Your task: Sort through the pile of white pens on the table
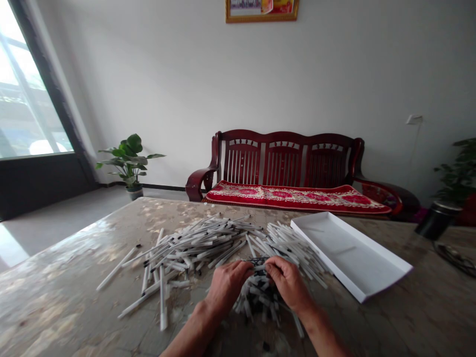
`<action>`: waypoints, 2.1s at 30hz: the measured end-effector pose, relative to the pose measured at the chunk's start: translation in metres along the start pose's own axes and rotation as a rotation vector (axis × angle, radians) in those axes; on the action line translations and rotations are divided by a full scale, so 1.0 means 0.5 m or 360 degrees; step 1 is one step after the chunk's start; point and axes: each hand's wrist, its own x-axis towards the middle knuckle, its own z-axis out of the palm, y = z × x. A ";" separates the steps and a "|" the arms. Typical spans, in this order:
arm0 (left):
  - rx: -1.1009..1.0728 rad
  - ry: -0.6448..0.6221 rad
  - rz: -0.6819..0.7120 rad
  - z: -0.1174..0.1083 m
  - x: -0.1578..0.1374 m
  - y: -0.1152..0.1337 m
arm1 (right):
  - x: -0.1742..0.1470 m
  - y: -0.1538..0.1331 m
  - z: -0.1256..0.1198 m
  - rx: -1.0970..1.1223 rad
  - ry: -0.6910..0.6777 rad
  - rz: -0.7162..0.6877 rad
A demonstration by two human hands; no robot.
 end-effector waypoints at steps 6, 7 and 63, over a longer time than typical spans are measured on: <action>0.0006 0.0030 -0.0062 0.003 -0.002 -0.003 | 0.000 0.006 0.002 0.0166 0.0012 0.0116; 0.0009 0.0028 -0.0049 0.003 -0.001 -0.003 | 0.000 0.010 0.003 0.0131 -0.0001 0.0157; -0.0111 -0.0273 -0.0295 0.001 0.000 -0.004 | 0.008 0.027 -0.006 -0.0046 -0.0033 0.0111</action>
